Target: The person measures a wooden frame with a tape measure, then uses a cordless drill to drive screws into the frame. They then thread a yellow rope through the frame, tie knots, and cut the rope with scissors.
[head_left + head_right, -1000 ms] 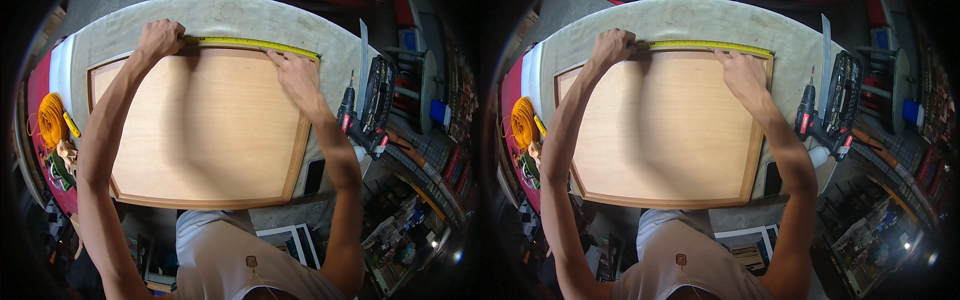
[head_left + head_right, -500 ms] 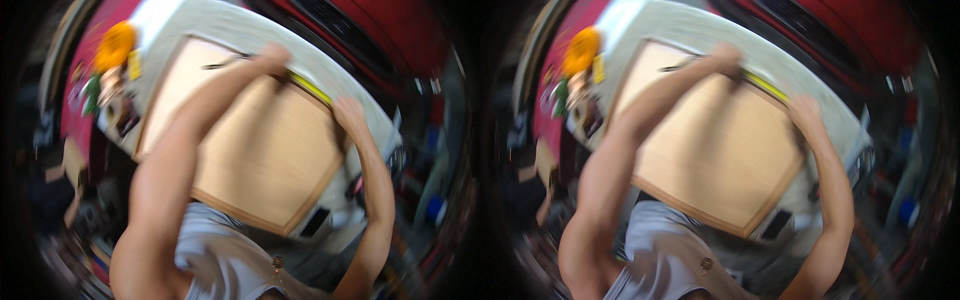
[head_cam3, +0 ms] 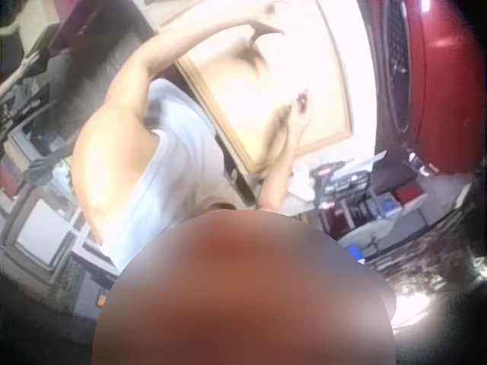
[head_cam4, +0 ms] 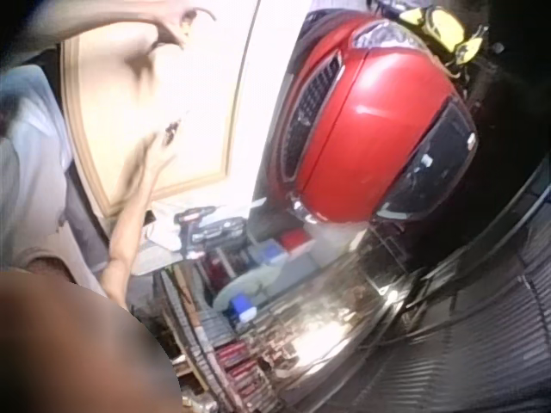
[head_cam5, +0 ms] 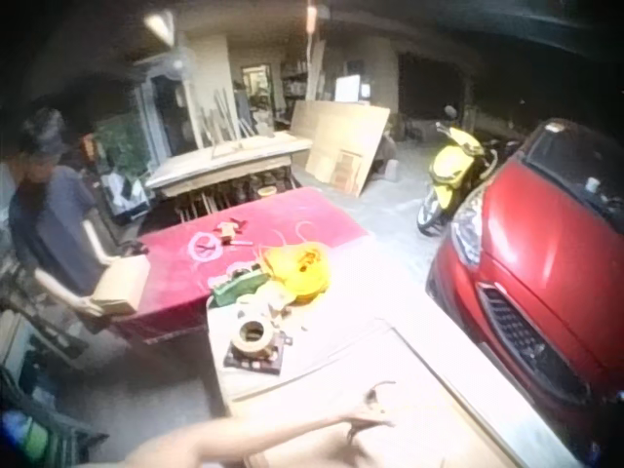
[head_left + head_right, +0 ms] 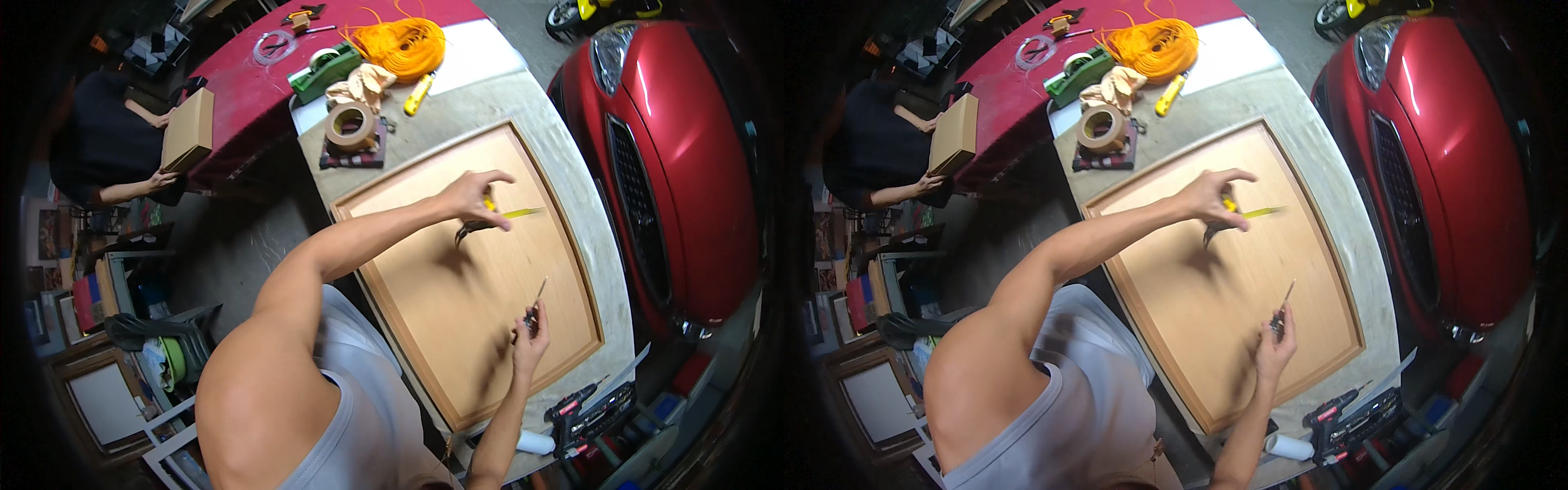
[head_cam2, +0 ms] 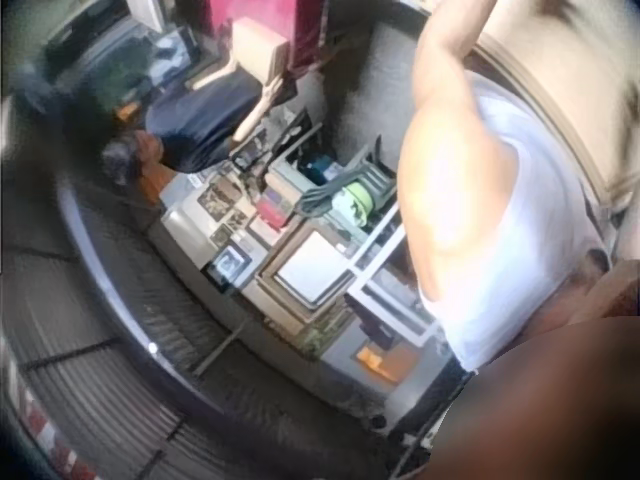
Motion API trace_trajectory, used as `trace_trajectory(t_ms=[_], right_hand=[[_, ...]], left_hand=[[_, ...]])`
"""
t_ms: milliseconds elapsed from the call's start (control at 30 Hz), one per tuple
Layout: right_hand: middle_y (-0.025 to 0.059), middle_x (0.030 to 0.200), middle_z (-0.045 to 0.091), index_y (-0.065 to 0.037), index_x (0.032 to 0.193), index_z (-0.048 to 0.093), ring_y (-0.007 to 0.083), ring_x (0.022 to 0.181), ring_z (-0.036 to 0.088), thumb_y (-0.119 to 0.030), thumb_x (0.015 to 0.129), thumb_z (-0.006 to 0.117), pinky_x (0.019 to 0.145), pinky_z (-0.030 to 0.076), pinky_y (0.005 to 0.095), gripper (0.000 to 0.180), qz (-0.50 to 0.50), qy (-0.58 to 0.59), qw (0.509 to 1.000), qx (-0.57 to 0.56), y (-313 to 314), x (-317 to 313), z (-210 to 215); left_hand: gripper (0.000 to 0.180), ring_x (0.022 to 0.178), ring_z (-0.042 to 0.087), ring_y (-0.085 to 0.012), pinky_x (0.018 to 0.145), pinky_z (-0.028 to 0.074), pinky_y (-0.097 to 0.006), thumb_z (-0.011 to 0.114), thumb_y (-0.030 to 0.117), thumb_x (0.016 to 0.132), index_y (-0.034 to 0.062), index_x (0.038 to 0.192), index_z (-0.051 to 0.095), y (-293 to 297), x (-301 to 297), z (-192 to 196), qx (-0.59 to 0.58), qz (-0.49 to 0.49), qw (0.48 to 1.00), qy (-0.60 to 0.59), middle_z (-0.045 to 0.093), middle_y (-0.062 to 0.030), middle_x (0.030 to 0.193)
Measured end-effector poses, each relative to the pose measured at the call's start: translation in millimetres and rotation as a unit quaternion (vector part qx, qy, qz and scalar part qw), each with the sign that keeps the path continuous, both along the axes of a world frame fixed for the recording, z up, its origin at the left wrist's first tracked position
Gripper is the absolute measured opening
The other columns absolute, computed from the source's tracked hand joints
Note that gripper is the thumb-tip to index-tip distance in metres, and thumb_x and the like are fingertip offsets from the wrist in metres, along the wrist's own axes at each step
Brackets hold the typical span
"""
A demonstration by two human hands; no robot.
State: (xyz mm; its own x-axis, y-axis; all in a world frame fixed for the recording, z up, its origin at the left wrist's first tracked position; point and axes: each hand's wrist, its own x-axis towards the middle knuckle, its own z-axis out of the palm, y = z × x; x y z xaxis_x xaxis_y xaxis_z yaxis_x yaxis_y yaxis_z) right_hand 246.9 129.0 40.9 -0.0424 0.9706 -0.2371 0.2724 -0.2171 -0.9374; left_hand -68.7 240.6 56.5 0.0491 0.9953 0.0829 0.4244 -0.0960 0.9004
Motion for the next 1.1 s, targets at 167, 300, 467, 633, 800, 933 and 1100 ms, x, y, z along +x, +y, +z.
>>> trace_trajectory(t_ms=[167,300,467,633,800,933,1100], right_hand=[[0.0059,0.101,0.058,0.003,0.118,0.056,0.0073,0.068,0.055,0.002,0.080,0.066,0.054,0.046,0.0210,0.039,0.085,0.077,0.993,-0.038,42.1,-159.6,6.6],[0.0093,0.095,0.063,0.001,0.103,0.064,0.0167,0.077,0.063,0.004,0.075,0.065,0.062,0.050,0.0275,0.027,0.198,0.067,0.975,0.072,99.4,-315.7,-7.8],[0.0146,0.102,0.066,-0.002,0.096,0.068,0.0284,0.096,0.063,0.003,0.071,0.064,0.087,0.049,0.0329,0.025,0.295,-0.095,0.936,0.169,174.5,-469.4,-34.7],[0.0120,0.100,0.068,0.001,0.096,0.069,0.0210,0.097,0.063,-0.007,0.080,0.066,0.089,0.046,0.0311,0.019,0.136,0.036,0.986,0.089,167.3,-491.4,-46.7],[0.0120,0.087,0.069,0.002,0.093,0.068,0.0191,0.084,0.064,-0.011,0.083,0.065,0.079,0.048,0.0308,0.017,0.098,-0.121,0.986,0.067,67.8,-450.2,-20.0],[0.0140,0.084,0.068,0.002,0.089,0.068,0.0224,0.079,0.065,-0.011,0.083,0.065,0.074,0.050,0.0327,0.015,0.119,-0.170,0.978,0.023,-12.8,-435.2,1.7],[0.0152,0.083,0.067,0.000,0.090,0.068,0.0277,0.076,0.066,-0.014,0.083,0.064,0.068,0.052,0.0352,0.016,0.066,-0.172,0.983,-0.021,-84.3,-410.8,5.1]], left_hand=[[0.075,0.059,0.062,-0.0114,0.059,0.049,-0.026,0.089,0.046,0.053,0.0078,0.113,0.063,-54.8,-146.1,25.4,-0.103,0.125,0.986,-0.030,0.065,-0.0051,0.063],[0.067,0.062,0.064,-0.0212,0.061,0.050,-0.034,0.084,0.052,0.056,0.0092,0.104,0.066,-40.4,-272.7,27.3,-0.032,0.116,0.973,0.196,0.064,-0.0079,0.066],[0.046,0.086,0.062,-0.0298,0.072,0.050,-0.041,0.076,0.041,0.068,0.0097,0.100,0.064,14.4,-355.0,-12.4,0.099,0.121,0.933,0.325,0.064,-0.0120,0.091],[0.048,0.113,0.051,-0.0327,0.101,0.035,-0.046,0.070,0.041,0.077,0.0062,0.110,0.064,-13.2,-375.7,-45.5,0.117,0.055,0.959,0.253,0.060,-0.0150,0.112],[0.037,0.100,0.056,-0.0322,0.089,0.045,-0.040,0.075,0.027,0.074,0.0029,0.101,0.066,-90.7,-403.3,-40.4,0.071,0.200,0.970,0.121,0.062,-0.0142,0.102],[0.034,0.091,0.057,-0.0311,0.083,0.045,-0.041,0.074,0.023,0.076,0.0029,0.102,0.065,-147.9,-426.7,-45.6,0.025,0.237,0.958,0.161,0.062,-0.0135,0.095],[0.028,0.087,0.056,-0.0294,0.080,0.046,-0.039,0.070,0.017,0.082,0.0007,0.104,0.064,-164.8,-424.8,-50.9,-0.002,0.130,0.978,0.163,0.061,-0.0140,0.095]])
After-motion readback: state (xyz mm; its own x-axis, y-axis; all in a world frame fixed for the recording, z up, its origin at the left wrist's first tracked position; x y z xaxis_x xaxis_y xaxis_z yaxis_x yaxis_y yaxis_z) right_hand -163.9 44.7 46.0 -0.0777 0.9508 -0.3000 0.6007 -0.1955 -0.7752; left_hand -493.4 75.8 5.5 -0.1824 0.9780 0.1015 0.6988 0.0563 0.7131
